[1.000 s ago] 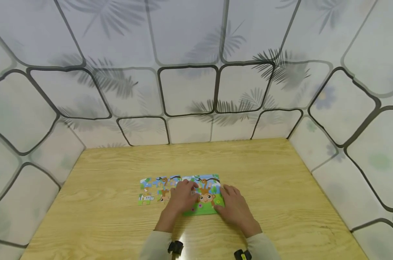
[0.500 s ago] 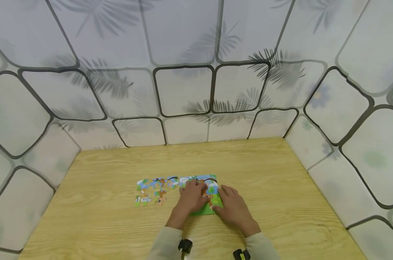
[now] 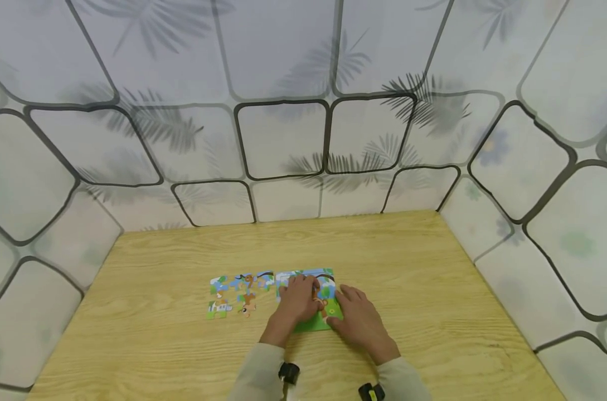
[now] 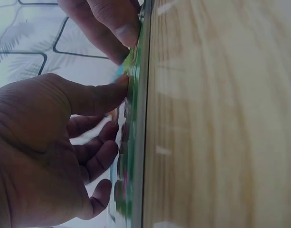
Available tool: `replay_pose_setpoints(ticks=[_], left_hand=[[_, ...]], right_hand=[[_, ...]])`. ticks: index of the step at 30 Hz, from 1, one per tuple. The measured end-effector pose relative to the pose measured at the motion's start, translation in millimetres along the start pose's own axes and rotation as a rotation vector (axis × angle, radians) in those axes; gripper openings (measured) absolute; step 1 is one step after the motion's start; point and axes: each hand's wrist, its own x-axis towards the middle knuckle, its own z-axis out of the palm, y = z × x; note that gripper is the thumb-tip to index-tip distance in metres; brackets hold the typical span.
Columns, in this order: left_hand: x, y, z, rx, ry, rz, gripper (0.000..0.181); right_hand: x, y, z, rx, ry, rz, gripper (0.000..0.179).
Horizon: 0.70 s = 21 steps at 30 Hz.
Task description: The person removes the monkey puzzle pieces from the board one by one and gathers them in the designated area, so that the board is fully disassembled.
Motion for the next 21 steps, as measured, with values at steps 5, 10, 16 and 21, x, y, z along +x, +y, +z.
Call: replay_pose_setpoints(ticks=[5, 10, 16, 21], left_hand=[[0.7, -1.1, 0.0, -0.040, 0.024, 0.022, 0.028], [-2.6, -4.6, -5.8, -0.124, 0.054, 0.023, 0.022], [-9.9, -14.0, -19.4, -0.190, 0.089, 0.000, 0.022], [-16.9, -27.9, -27.8, -0.220, 0.086, -0.017, 0.023]], right_hand=[[0.1, 1, 0, -0.016, 0.006, -0.010, 0.065], [0.7, 0, 0, -0.021, -0.005, -0.006, 0.066], [0.2, 1, 0, -0.020, -0.020, 0.002, 0.067], [-0.5, 0, 0, -0.018, -0.013, 0.008, 0.066]])
